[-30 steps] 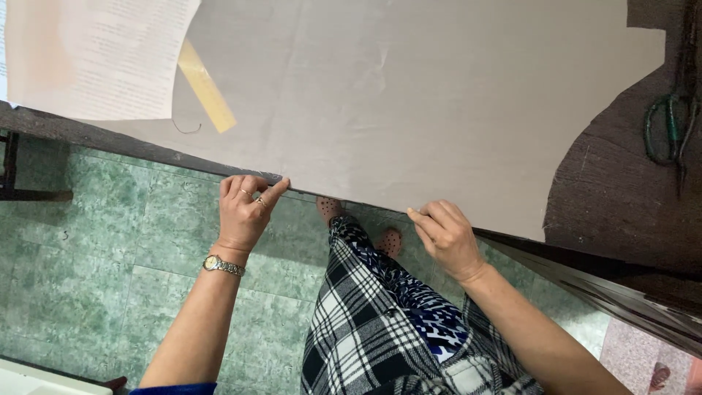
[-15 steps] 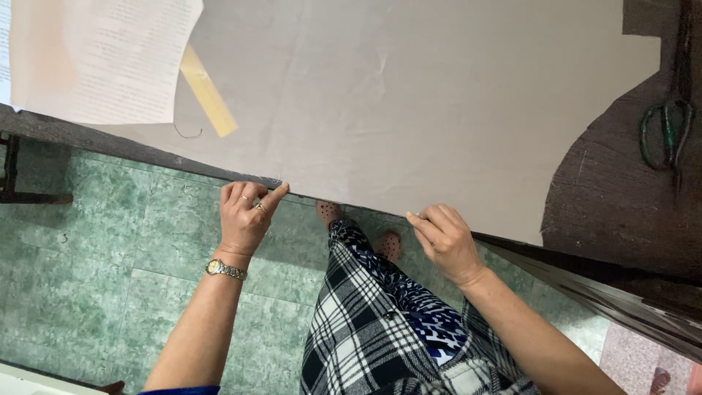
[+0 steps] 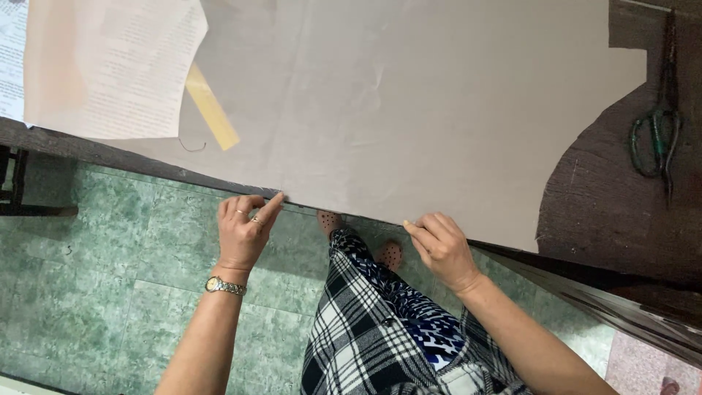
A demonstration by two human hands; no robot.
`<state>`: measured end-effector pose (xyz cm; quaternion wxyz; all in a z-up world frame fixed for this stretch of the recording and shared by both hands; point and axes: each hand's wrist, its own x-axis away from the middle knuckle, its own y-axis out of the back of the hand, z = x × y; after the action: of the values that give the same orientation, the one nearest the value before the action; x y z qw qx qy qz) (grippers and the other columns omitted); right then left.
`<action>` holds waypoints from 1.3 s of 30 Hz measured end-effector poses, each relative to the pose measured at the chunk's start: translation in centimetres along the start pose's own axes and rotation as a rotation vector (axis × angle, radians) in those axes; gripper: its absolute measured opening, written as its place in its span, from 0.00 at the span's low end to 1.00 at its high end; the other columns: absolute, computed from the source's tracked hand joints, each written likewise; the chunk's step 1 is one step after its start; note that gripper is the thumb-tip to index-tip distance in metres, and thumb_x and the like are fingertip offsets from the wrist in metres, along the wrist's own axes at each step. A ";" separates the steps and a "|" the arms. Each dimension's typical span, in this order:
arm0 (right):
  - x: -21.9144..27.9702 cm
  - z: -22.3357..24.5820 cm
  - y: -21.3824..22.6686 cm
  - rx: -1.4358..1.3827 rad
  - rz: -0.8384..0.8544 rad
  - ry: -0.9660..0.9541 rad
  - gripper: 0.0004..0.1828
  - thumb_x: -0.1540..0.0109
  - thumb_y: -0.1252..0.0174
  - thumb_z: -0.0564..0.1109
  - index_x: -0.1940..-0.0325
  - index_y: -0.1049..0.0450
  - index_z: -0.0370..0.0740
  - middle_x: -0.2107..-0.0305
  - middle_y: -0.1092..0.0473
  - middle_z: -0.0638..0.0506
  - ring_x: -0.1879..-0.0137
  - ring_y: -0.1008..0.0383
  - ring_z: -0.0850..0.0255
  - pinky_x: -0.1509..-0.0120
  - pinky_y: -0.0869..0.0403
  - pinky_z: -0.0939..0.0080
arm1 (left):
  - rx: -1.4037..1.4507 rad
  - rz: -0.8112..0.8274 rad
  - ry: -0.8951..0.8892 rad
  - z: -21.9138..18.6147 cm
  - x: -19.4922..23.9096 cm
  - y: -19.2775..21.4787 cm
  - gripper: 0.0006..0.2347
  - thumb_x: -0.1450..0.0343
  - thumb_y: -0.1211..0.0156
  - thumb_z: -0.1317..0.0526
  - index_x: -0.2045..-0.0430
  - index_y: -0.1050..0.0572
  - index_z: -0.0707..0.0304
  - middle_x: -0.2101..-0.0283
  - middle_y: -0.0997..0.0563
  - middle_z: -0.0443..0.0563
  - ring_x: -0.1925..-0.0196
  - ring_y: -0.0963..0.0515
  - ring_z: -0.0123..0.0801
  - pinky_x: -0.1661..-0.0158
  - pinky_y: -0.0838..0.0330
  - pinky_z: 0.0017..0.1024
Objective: Laying out paper patterns on fabric for garment cutting on a large table
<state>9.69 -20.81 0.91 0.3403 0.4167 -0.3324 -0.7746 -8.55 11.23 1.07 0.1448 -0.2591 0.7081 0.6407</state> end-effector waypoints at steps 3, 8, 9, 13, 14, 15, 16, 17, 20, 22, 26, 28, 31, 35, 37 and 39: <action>-0.6 0.5 0.6 -0.008 -0.011 -0.004 0.06 0.43 0.41 0.33 0.63 0.23 0.37 0.76 0.34 0.51 0.70 0.31 0.56 0.64 0.30 0.60 | 0.005 -0.012 0.024 0.9 0.3 -1.1 0.14 0.35 0.32 0.55 0.56 0.21 0.41 0.67 0.27 0.44 0.64 0.25 0.35 0.58 0.33 0.35; -0.3 0.4 0.3 -0.006 -0.003 -0.020 0.06 0.43 0.41 0.34 0.63 0.23 0.37 0.75 0.34 0.50 0.69 0.31 0.55 0.64 0.30 0.59 | 0.015 -0.049 0.223 3.2 -2.8 0.1 0.11 0.27 0.43 0.66 0.51 0.25 0.64 0.53 0.26 0.62 0.52 0.26 0.54 0.54 0.34 0.44; -0.3 0.5 0.4 -0.006 0.006 -0.023 0.05 0.43 0.41 0.34 0.64 0.23 0.37 0.75 0.34 0.50 0.70 0.32 0.54 0.65 0.31 0.59 | -0.051 -0.031 0.250 4.0 -2.9 -0.1 0.14 0.25 0.46 0.65 0.46 0.28 0.69 0.45 0.27 0.65 0.43 0.29 0.56 0.46 0.37 0.45; -0.5 0.5 0.4 0.013 0.012 -0.015 0.05 0.43 0.40 0.34 0.65 0.23 0.37 0.75 0.34 0.49 0.70 0.31 0.54 0.65 0.30 0.58 | -0.107 0.197 0.452 4.2 -3.1 0.0 0.21 0.24 0.51 0.62 0.37 0.38 0.74 0.33 0.41 0.70 0.32 0.45 0.60 0.39 0.52 0.56; -0.5 0.5 0.4 0.014 0.006 -0.012 0.04 0.43 0.40 0.34 0.65 0.24 0.37 0.75 0.34 0.50 0.70 0.31 0.54 0.65 0.31 0.58 | -0.112 0.282 0.530 4.8 -2.6 -0.6 0.23 0.23 0.56 0.57 0.34 0.43 0.67 0.30 0.48 0.65 0.29 0.51 0.56 0.38 0.58 0.61; -0.4 0.5 0.4 0.016 0.000 -0.010 0.03 0.43 0.40 0.34 0.66 0.24 0.37 0.75 0.34 0.50 0.70 0.32 0.54 0.64 0.31 0.59 | -0.117 0.367 0.607 5.2 -2.1 -1.1 0.25 0.22 0.61 0.51 0.31 0.49 0.60 0.27 0.55 0.60 0.27 0.58 0.53 0.37 0.65 0.65; -0.4 0.6 0.5 0.015 0.001 -0.011 0.03 0.43 0.40 0.34 0.66 0.24 0.37 0.75 0.34 0.50 0.70 0.32 0.54 0.64 0.31 0.59 | -0.117 0.368 0.607 5.1 -2.0 -1.1 0.25 0.22 0.61 0.51 0.31 0.49 0.60 0.27 0.55 0.60 0.27 0.58 0.53 0.37 0.65 0.65; -0.5 0.6 0.5 0.003 0.000 -0.014 0.03 0.43 0.40 0.34 0.66 0.24 0.36 0.75 0.34 0.50 0.69 0.31 0.54 0.64 0.30 0.58 | -0.121 0.380 0.623 4.9 -2.0 -1.1 0.24 0.22 0.62 0.51 0.31 0.48 0.60 0.27 0.55 0.60 0.27 0.58 0.53 0.38 0.66 0.68; -0.5 0.7 0.6 -0.001 -0.001 -0.015 0.02 0.43 0.41 0.34 0.66 0.24 0.36 0.75 0.34 0.49 0.69 0.31 0.53 0.64 0.31 0.57 | -0.128 0.396 0.644 4.9 -1.6 -1.2 0.24 0.23 0.62 0.51 0.31 0.47 0.59 0.27 0.54 0.61 0.27 0.59 0.54 0.39 0.67 0.70; -0.6 0.7 0.6 0.007 -0.001 -0.013 0.02 0.43 0.41 0.34 0.66 0.24 0.36 0.75 0.34 0.49 0.69 0.31 0.53 0.64 0.31 0.57 | -0.131 0.400 0.649 4.9 -1.5 -1.2 0.24 0.23 0.61 0.51 0.31 0.48 0.59 0.27 0.54 0.61 0.27 0.59 0.54 0.39 0.67 0.70; -0.6 0.7 0.5 -0.005 -0.010 -0.010 0.02 0.43 0.41 0.34 0.67 0.25 0.36 0.75 0.34 0.49 0.69 0.31 0.53 0.64 0.31 0.57 | -0.133 0.411 0.664 5.3 -1.3 -1.4 0.25 0.23 0.62 0.50 0.31 0.48 0.58 0.27 0.55 0.60 0.27 0.60 0.53 0.39 0.66 0.70; -0.6 0.8 0.6 -0.012 -0.017 -0.012 0.02 0.43 0.41 0.33 0.67 0.25 0.36 0.76 0.34 0.50 0.70 0.31 0.54 0.65 0.31 0.58 | -0.142 0.421 0.666 5.4 -1.2 -1.4 0.25 0.23 0.62 0.48 0.31 0.49 0.56 0.27 0.57 0.59 0.27 0.61 0.52 0.39 0.66 0.71; -0.7 0.8 0.7 0.002 -0.018 -0.002 0.02 0.43 0.41 0.33 0.68 0.25 0.36 0.75 0.34 0.50 0.70 0.31 0.54 0.65 0.31 0.59 | -0.133 0.414 0.664 5.5 -1.1 -1.4 0.25 0.23 0.63 0.48 0.31 0.49 0.57 0.27 0.57 0.59 0.27 0.61 0.53 0.39 0.66 0.71; -0.8 0.8 0.7 -0.010 -0.011 -0.009 0.01 0.42 0.41 0.34 0.69 0.25 0.36 0.76 0.34 0.50 0.70 0.32 0.54 0.65 0.32 0.58 | -0.131 0.410 0.667 5.6 -1.0 -1.5 0.26 0.23 0.62 0.48 0.31 0.49 0.58 0.27 0.56 0.60 0.27 0.60 0.53 0.39 0.66 0.71; -0.7 0.7 0.6 -0.019 -0.014 -0.010 0.01 0.42 0.41 0.34 0.68 0.25 0.36 0.76 0.34 0.50 0.70 0.32 0.53 0.65 0.31 0.58 | -0.121 0.405 0.675 5.0 -1.0 -1.2 0.26 0.24 0.61 0.48 0.31 0.49 0.58 0.27 0.56 0.61 0.27 0.60 0.53 0.39 0.65 0.71; -0.6 0.6 0.6 -0.017 -0.002 -0.008 0.01 0.42 0.41 0.35 0.68 0.25 0.36 0.75 0.34 0.50 0.69 0.31 0.54 0.64 0.31 0.58 | -0.139 0.183 0.381 3.8 -1.1 -0.8 0.22 0.25 0.47 0.54 0.38 0.34 0.67 0.35 0.37 0.70 0.32 0.43 0.59 0.40 0.58 0.65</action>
<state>9.58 -20.52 1.87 0.3419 0.4108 -0.3267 -0.7795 -7.66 15.08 0.43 -0.0685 -0.3195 0.6975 0.6377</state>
